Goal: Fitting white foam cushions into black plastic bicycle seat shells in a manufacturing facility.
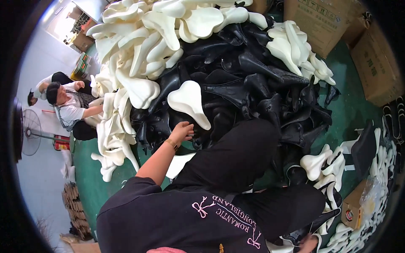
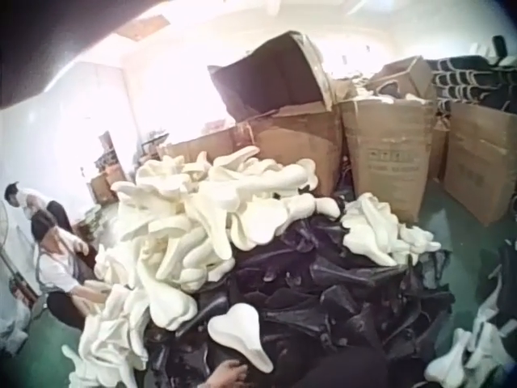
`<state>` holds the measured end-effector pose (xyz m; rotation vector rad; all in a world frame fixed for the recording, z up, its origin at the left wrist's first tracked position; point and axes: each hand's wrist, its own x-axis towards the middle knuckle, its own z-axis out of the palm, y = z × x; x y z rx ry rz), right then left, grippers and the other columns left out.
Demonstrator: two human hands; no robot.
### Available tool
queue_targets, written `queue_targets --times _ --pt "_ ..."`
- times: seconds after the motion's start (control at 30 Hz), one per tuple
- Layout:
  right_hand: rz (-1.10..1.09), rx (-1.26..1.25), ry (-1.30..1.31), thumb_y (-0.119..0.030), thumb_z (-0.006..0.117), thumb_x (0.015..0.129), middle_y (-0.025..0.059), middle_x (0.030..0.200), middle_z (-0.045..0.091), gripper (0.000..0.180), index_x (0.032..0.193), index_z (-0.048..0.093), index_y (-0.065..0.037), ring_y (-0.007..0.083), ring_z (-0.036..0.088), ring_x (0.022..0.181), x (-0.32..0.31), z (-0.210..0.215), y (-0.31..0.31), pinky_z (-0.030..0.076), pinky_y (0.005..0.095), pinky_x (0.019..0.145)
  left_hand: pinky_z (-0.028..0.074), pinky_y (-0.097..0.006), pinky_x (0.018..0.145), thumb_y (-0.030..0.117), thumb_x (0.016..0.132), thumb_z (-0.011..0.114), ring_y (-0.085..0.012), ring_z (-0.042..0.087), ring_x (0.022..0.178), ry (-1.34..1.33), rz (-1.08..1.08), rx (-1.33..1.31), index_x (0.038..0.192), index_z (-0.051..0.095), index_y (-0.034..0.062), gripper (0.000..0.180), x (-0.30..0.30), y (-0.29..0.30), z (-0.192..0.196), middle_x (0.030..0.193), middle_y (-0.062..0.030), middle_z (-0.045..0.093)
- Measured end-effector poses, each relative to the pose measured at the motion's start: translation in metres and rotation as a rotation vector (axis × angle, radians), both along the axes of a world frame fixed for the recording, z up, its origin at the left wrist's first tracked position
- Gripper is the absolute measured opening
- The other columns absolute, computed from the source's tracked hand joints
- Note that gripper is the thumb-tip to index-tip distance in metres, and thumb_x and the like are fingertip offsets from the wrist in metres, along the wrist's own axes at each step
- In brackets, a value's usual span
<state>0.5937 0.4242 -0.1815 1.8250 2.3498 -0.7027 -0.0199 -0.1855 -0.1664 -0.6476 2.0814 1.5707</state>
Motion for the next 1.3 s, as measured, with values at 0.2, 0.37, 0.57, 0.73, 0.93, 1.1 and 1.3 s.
queue_targets --times 0.2,0.37,0.57,0.73,0.93,1.1,1.3 --pt "0.224 -0.022 0.659 -0.020 0.059 0.094 0.0065 0.105 0.063 0.035 0.123 0.055 -0.002 0.0122 0.058 0.089 -0.287 0.160 -0.019 0.048 0.0252 0.075 0.043 -0.034 0.074 0.022 0.088 0.059 -0.0201 0.053 0.100 -0.100 0.172 0.107 0.122 0.050 0.0063 0.038 -0.053 0.005 -0.064 0.112 -0.0093 0.056" --pt "0.638 0.037 0.707 -0.011 0.062 0.090 0.0020 0.090 0.063 0.025 0.114 0.063 -0.002 0.0079 0.056 0.077 -0.456 0.197 -0.124 0.046 0.0213 0.068 0.044 -0.042 0.087 0.037 0.089 0.061 -0.0207 0.058 0.099 0.050 0.245 0.246 0.131 0.038 0.0044 0.058 -0.037 0.003 -0.048 0.113 -0.0104 0.057" --pt "0.902 -0.132 0.645 -0.008 0.063 0.090 0.0002 0.087 0.062 0.022 0.111 0.064 0.000 0.0066 0.056 0.078 -0.527 0.187 -0.196 0.045 0.0200 0.071 0.052 -0.031 0.078 0.023 0.079 0.074 -0.0186 0.066 0.088 0.070 -0.289 -0.020 0.114 0.061 -0.0006 0.044 0.039 -0.035 -0.116 0.095 -0.0131 0.069" --pt "1.087 -0.163 0.641 -0.004 0.065 0.086 0.0059 0.091 0.068 0.020 0.106 0.067 -0.001 0.0089 0.062 0.076 -0.553 0.182 -0.242 0.050 0.0222 0.067 0.049 -0.035 0.084 0.018 0.081 0.070 -0.0262 0.063 0.098 0.198 -0.220 0.118 0.120 0.055 0.0033 0.045 0.048 0.041 -0.153 0.109 -0.0149 0.064" --pt "1.393 -0.175 0.604 -0.003 0.067 0.079 0.0104 0.091 0.066 0.024 0.103 0.066 -0.004 0.0236 0.066 0.079 -0.579 0.196 -0.304 0.053 0.0301 0.070 0.049 -0.042 0.076 0.011 0.080 0.064 -0.0334 0.059 0.090 0.653 -0.417 -0.358 0.099 0.059 0.0138 0.019 0.001 0.055 -0.028 0.094 -0.0108 0.056" --pt "1.759 0.423 0.752 -0.008 0.072 0.068 0.0112 0.111 0.062 0.057 0.122 0.057 -0.008 0.0295 0.061 0.099 -0.615 0.188 -0.368 0.051 0.0354 0.083 0.048 -0.036 0.072 0.000 0.070 0.069 -0.0311 0.057 0.084 1.258 -0.651 -0.214 0.094 0.064 0.0054 0.025 -0.043 0.062 0.103 0.091 -0.0102 0.056" --pt "1.459 0.368 0.779 -0.011 0.063 0.076 0.0123 0.106 0.063 0.039 0.115 0.061 -0.009 0.0277 0.064 0.090 -0.646 0.192 -0.321 0.052 0.0350 0.079 0.051 -0.035 0.071 -0.001 0.074 0.067 -0.0213 0.059 0.084 1.151 -0.207 -0.115 0.110 0.060 0.0050 0.037 -0.033 0.067 0.108 0.105 -0.0104 0.054"
